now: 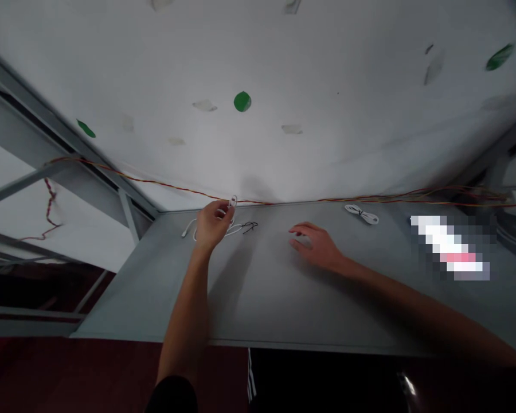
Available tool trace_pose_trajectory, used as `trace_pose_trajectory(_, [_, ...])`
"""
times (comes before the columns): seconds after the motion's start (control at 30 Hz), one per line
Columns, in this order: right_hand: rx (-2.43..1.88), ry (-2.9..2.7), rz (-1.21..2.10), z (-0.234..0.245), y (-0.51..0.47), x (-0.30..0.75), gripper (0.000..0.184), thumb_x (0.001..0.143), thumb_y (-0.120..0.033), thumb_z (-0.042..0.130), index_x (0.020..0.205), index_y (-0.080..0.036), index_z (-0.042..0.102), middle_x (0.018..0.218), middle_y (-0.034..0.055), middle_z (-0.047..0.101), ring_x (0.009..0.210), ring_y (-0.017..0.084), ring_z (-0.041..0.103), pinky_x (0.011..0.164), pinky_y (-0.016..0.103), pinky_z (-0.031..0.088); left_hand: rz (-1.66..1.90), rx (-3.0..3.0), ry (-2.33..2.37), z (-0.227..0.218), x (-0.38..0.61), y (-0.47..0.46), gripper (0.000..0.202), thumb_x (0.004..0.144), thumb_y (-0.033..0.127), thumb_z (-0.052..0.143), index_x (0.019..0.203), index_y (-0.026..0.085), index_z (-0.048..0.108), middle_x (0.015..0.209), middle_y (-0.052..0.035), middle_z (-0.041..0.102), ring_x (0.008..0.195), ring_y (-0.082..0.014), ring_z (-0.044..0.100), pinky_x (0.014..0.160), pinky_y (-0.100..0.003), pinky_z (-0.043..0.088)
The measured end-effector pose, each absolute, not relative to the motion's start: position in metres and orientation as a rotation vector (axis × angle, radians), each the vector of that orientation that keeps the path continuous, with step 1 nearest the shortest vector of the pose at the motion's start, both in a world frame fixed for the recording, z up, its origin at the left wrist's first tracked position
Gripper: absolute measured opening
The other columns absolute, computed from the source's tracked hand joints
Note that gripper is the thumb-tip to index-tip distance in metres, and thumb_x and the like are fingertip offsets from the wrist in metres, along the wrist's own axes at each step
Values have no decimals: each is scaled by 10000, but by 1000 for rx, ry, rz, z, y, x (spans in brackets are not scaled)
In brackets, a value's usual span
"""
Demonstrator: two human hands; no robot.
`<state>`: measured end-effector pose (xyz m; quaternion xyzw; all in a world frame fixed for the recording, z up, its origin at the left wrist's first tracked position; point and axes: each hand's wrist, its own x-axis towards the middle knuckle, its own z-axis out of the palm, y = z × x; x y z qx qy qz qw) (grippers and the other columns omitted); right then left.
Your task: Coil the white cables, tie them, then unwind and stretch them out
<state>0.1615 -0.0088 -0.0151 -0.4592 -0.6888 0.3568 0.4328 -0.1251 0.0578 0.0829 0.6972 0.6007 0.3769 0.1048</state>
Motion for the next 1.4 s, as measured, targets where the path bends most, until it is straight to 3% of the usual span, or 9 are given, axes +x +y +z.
trace_pose_trajectory(0.17, [-932,-1067,1684,0,15,116,454,921,-595,560,1238,-270,579,1208,102,661,805,190,679,651,329,546,614,2482,1698,69,-84,41,217,899,281,599,1035,186,740,874,-75,727,732,-189,671,770,-318,533])
trace_pose_trajectory(0.27, [-998,-906,1774,-2,31,101,371,911,-495,631,1169,-232,590,1130,91,681,758,159,667,586,274,516,298,2557,1485,68,-67,30,244,914,328,606,1079,209,741,950,-98,744,807,-214,688,777,-326,525])
trace_pose_trajectory(0.37, [-1090,-974,1730,-13,36,98,187,862,-308,698,1001,-189,657,903,49,706,694,133,632,580,241,493,384,2501,1648,80,-81,32,301,940,426,578,1094,222,736,975,-95,752,812,-219,693,765,-329,520])
trace_pose_trajectory(0.5, [-1147,-1057,1640,-24,35,102,87,846,-212,671,913,-166,701,743,16,681,642,128,598,621,256,494,547,2267,2371,88,-140,52,328,959,361,501,1123,171,712,1086,-133,726,917,-265,691,834,-367,511])
trace_pose_trajectory(0.63, [-1292,-1529,1125,-23,33,103,177,898,-243,622,1021,-164,722,973,68,718,833,167,644,826,315,507,177,2140,2447,68,-185,68,457,894,450,607,1221,137,675,1185,-169,692,1100,-299,650,925,-345,486])
trace_pose_trajectory(0.77, [-1320,-2072,626,-18,29,96,472,925,-422,646,1320,-165,615,1310,150,608,1201,284,545,1035,425,405,41,2115,2335,51,-191,74,478,869,509,636,1189,154,664,1069,-129,724,995,-273,673,834,-306,478])
trace_pose_trajectory(0.83, [-1331,-2265,515,-17,25,91,479,959,-456,604,1341,-169,594,1301,158,602,1207,313,530,1031,460,386,30,2090,2301,50,-190,75,391,873,431,638,1159,166,662,968,-95,732,907,-250,678,771,-290,465])
trace_pose_trajectory(1.0, [-1274,-2520,431,-9,14,89,262,1041,-266,453,1131,-158,675,1144,125,657,1053,252,605,925,370,414,76,2020,2344,53,-209,77,279,890,260,599,1150,183,665,926,-61,717,886,-219,662,793,-278,451])
trace_pose_trajectory(1.4, [-1225,-2609,720,-9,-38,190,225,1007,-238,462,1041,-192,679,1086,79,682,936,203,643,766,293,418,419,1520,2680,59,-262,65,244,890,307,627,1110,212,670,1036,-114,729,1005,-281,675,838,-354,490])
